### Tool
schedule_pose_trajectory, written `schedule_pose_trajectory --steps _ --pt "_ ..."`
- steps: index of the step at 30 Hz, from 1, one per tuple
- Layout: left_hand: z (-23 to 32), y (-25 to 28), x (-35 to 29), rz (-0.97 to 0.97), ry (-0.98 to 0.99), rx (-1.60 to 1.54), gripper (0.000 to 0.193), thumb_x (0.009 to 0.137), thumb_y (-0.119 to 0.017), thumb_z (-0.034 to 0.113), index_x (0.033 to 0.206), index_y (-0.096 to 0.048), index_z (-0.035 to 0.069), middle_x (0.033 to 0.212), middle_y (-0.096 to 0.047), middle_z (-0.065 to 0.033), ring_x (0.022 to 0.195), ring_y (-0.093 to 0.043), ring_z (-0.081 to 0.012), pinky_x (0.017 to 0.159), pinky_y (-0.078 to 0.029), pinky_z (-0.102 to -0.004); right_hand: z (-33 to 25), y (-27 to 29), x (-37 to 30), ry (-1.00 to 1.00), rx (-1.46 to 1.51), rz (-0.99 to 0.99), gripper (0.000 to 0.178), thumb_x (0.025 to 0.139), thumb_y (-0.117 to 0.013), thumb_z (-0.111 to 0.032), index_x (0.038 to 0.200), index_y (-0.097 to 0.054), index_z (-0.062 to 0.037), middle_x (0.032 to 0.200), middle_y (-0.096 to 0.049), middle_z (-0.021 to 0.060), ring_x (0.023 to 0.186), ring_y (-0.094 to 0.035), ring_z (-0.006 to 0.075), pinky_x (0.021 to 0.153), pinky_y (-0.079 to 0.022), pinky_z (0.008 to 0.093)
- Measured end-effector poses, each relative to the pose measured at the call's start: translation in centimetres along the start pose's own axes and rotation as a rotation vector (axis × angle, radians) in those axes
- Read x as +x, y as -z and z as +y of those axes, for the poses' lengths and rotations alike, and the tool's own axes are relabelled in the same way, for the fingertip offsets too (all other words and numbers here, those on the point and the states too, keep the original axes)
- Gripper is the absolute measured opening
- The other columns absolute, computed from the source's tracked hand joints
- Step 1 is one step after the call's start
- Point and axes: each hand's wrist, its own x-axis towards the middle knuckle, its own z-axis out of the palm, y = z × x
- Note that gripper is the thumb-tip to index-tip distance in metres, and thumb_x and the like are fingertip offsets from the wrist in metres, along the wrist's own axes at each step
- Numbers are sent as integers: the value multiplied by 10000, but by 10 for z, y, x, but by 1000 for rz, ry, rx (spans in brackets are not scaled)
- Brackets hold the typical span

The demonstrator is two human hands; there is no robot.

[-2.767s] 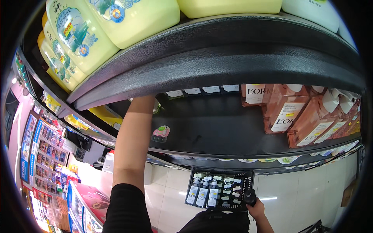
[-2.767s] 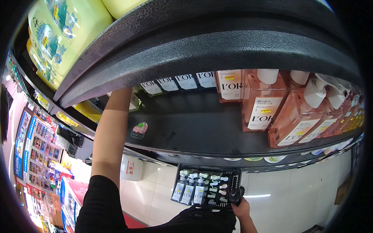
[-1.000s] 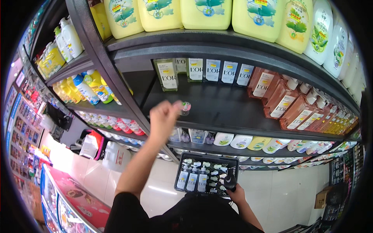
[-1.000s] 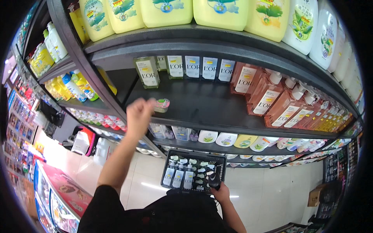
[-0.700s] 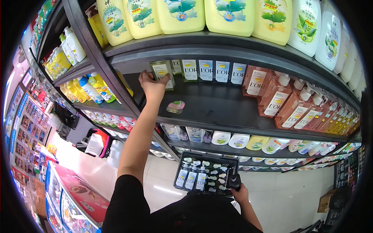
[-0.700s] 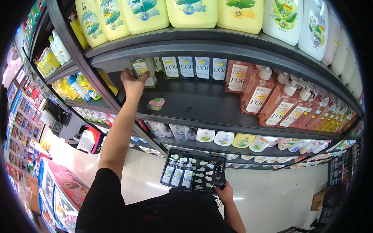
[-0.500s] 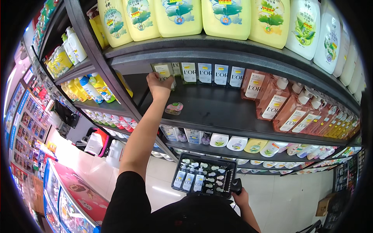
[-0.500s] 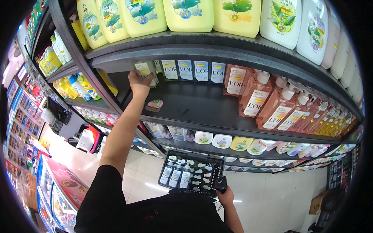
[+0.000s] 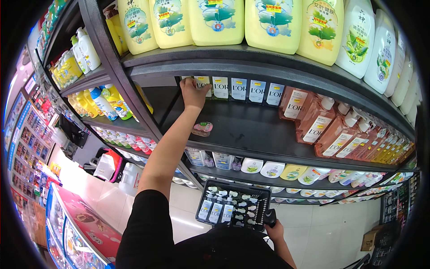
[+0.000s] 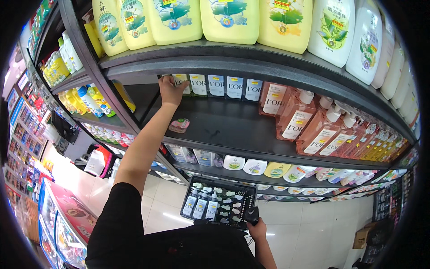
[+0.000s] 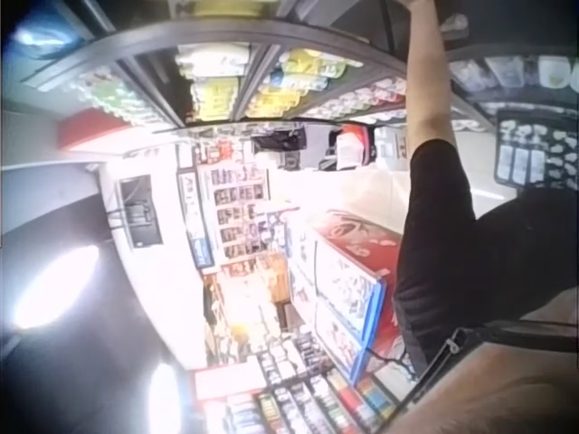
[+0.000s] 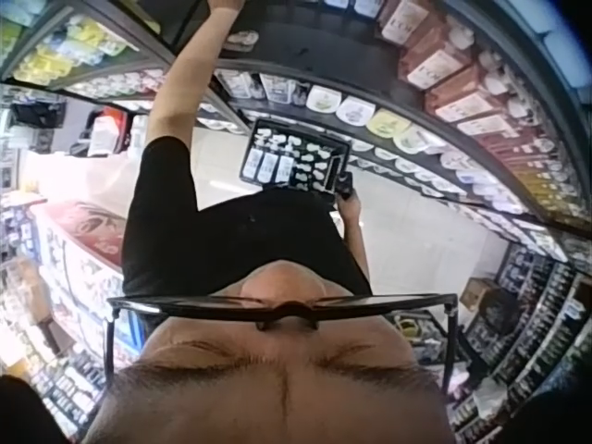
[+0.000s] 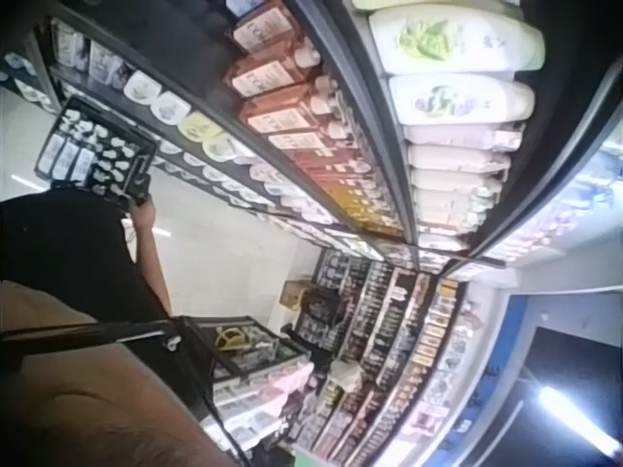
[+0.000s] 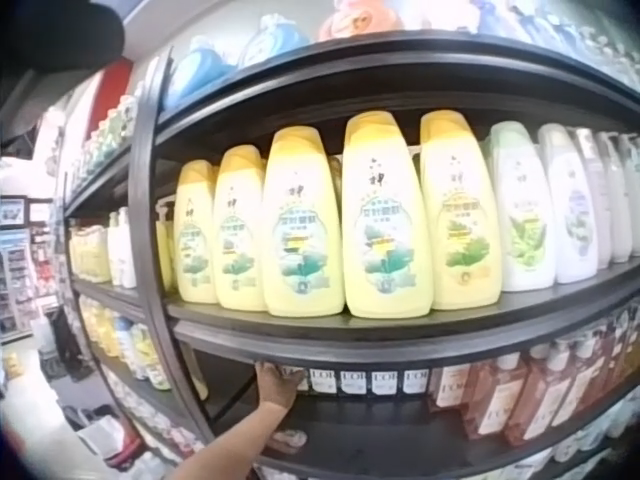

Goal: Scanning product barcodes and organizing items on store shelves.

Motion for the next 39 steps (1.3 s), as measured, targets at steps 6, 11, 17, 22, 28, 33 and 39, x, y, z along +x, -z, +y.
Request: schedule_pose_trajectory --steps 6,11,17,22,28,33,39 --pt "-14 0 -2 12 -69 67 541 648 -929 275 775 -458 40 880 -523 -141 818 -533 -330 744 -475 -416 -6 -2 -4 13 8 9 466 726 -820 -280 1048 -645 6 939 -723 200 887 -709 368 783 -549 438" --pt "-14 -2 1 4 -87 51 529 668 -916 271 765 -449 43 849 -513 -124 777 -520 -323 706 -460 -415 -14 -2 -6 10 2 18 470 725 -820 -279 1049 -644 12 932 -724 203 887 -707 378 780 -549 445" --pt "10 11 -6 -83 -127 108 436 712 -864 274 767 -501 40 864 -542 -121 796 -568 -342 708 -476 -428 -15 -8 -7 1 5 19 471 713 -819 -289 1032 -649 14 917 -723 206 872 -708 380 773 -549 444" --pt "41 5 -7 -262 -313 -45 394 767 -825 216 704 -484 29 681 -503 -107 606 -497 -303 595 -435 -409 -13 -10 -7 -2 0 14 459 724 -803 -276 1049 -634 1 912 -719 201 883 -700 393 781 -548 461" --pt "48 -8 -2 -605 -461 -30 305 802 -763 148 709 -503 18 663 -557 -152 617 -550 -354 584 -448 -407 -12 -9 -2 -25 13 11 485 725 -803 -303 1060 -634 6 925 -723 200 894 -701 389 789 -549 457" --pt "51 -19 0 -533 -498 -133 257 800 -727 128 701 -518 16 679 -582 -171 656 -591 -376 614 -469 -428 -11 -6 -4 -34 -5 22 491 726 -807 -299 1068 -635 7 925 -724 198 888 -701 386 794 -549 451" --pt "66 -1 10 -377 -592 -73 189 775 -709 131 677 -569 51 625 -574 -119 600 -597 -360 584 -479 -439 -10 -3 -12 -65 -22 18 494 725 -821 -290 1073 -634 7 934 -724 197 897 -703 381 797 -548 455"
